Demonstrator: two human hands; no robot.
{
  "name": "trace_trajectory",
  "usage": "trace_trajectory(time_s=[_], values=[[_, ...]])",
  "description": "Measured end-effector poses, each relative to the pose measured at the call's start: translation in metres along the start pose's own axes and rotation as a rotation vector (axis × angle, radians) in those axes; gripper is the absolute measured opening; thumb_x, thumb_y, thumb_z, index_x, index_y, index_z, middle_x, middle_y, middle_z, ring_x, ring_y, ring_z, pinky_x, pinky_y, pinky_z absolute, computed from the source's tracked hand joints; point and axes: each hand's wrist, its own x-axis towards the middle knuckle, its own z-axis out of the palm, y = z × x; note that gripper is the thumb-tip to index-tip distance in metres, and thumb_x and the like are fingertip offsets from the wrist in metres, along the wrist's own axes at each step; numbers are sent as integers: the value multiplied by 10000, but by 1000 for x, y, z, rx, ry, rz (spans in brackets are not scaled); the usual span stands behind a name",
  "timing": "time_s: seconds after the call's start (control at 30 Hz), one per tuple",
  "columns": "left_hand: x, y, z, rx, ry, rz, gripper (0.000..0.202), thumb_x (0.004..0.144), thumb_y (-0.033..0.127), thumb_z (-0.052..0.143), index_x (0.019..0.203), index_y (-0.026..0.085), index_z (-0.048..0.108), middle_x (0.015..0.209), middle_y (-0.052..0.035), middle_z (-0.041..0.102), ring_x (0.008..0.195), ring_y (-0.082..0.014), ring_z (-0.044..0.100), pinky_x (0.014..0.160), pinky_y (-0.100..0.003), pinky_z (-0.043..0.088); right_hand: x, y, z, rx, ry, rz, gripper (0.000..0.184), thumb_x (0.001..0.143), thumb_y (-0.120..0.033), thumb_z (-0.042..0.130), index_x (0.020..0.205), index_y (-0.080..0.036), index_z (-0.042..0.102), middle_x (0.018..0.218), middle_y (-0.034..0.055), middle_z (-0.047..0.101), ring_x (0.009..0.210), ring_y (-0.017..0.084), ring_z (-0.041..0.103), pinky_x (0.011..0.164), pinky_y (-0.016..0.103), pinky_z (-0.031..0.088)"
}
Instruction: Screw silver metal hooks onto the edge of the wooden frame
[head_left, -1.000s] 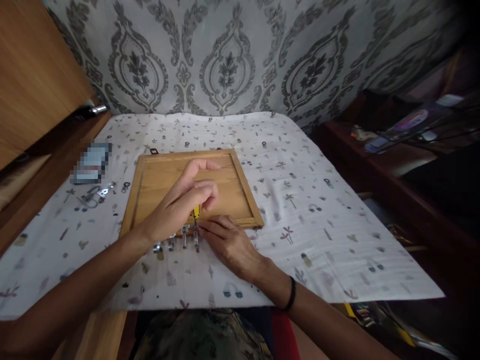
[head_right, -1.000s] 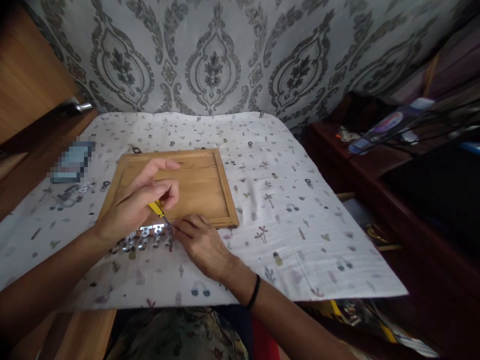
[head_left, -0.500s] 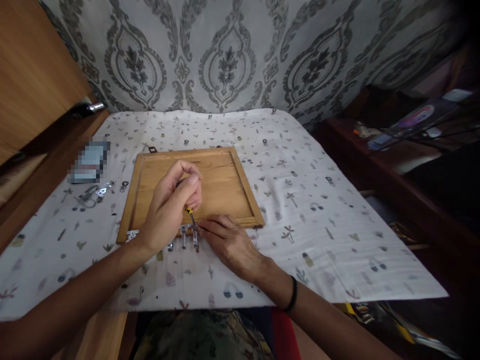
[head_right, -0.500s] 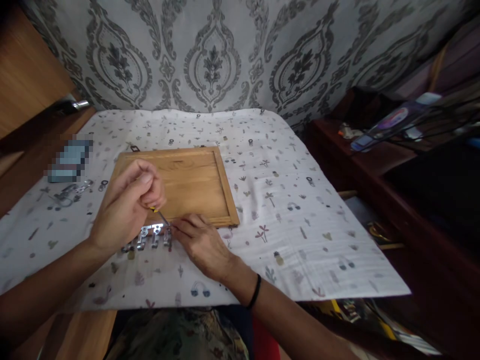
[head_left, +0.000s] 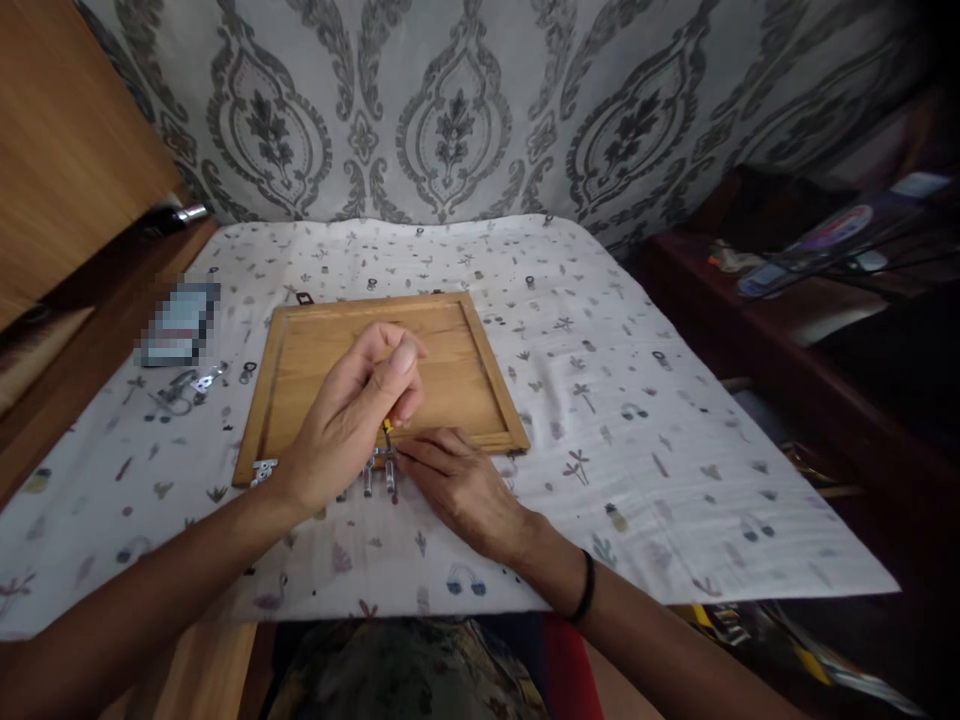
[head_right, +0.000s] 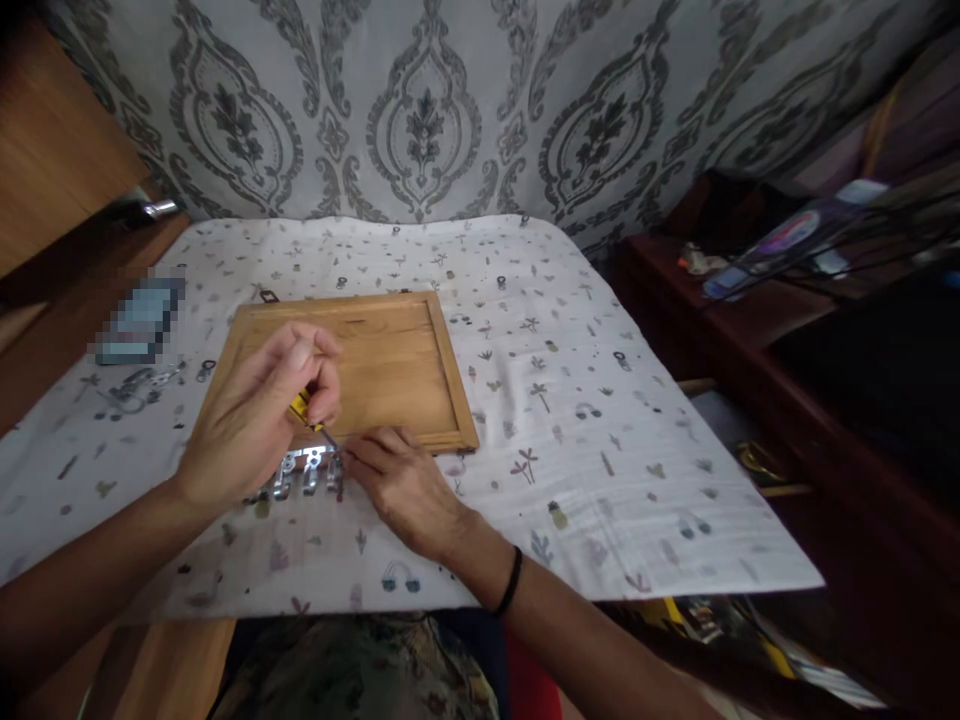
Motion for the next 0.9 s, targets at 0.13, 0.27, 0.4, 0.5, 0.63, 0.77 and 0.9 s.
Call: trace_trajectory(time_s=[0.13, 0.27, 0.4, 0.5, 0.63, 0.77, 0.9], values=[[3, -1, 5, -106, 16, -9, 260, 999, 426, 557, 898, 187, 537, 550, 99, 318, 471, -72, 239, 463, -217, 237, 1, 0, 0, -1, 11, -4, 229, 1007, -114, 531, 1134, -122, 722, 1127, 106, 756, 1047, 230, 603, 894, 374, 522], [12, -2, 1, -161, -112, -69, 263, 996, 446, 529, 900, 201, 514, 486, 133, 186, 423, -72, 111, 418, -221, 125, 1, 0, 0, -4, 28, -10, 240, 1031, -140, 500, 1121, -112, 720, 1117, 109, 761, 1026, 229, 606, 881, 372, 518], [14, 0, -5, -107, -228, -106, 201, 999, 390, 513, 941, 198, 519, 495, 122, 272, 426, -76, 182, 430, -217, 198, 1, 1, 1, -18, 38, -9, 260, 1042, -139, 472, 1123, -123, 718, 1129, 95, 763, 1017, 230, 614, 871, 373, 519], [10, 1, -5, 51, -95, -19, 217, 1015, 391, 516, 935, 191, 539, 582, 67, 453, 523, -88, 382, 526, -222, 343, 0, 1, 1, -18, 36, -13, 250, 1035, -134, 485, 1126, -111, 717, 1139, 99, 761, 1028, 234, 609, 884, 375, 519], [5, 0, 1, 20, 15, 11, 256, 981, 436, 600, 916, 196, 538, 610, 67, 441, 544, -85, 389, 526, -211, 350, 0, 1, 1, -7, 24, -15, 250, 1030, -129, 490, 1139, -107, 714, 1144, 109, 757, 1043, 236, 603, 898, 379, 520], [8, -3, 4, -117, 5, -11, 320, 973, 490, 592, 865, 195, 531, 535, 105, 281, 453, -68, 190, 426, -206, 194, 0, 1, 0, -1, 23, -15, 246, 1023, -122, 502, 1141, -116, 718, 1127, 113, 758, 1046, 233, 610, 891, 379, 524], [13, -1, -1, -125, -219, -66, 343, 989, 521, 540, 882, 196, 540, 486, 123, 224, 421, -69, 136, 415, -219, 153, 0, 2, 1, -1, 45, -21, 242, 1021, -118, 500, 1122, -109, 720, 1109, 110, 763, 1031, 234, 615, 887, 375, 523]])
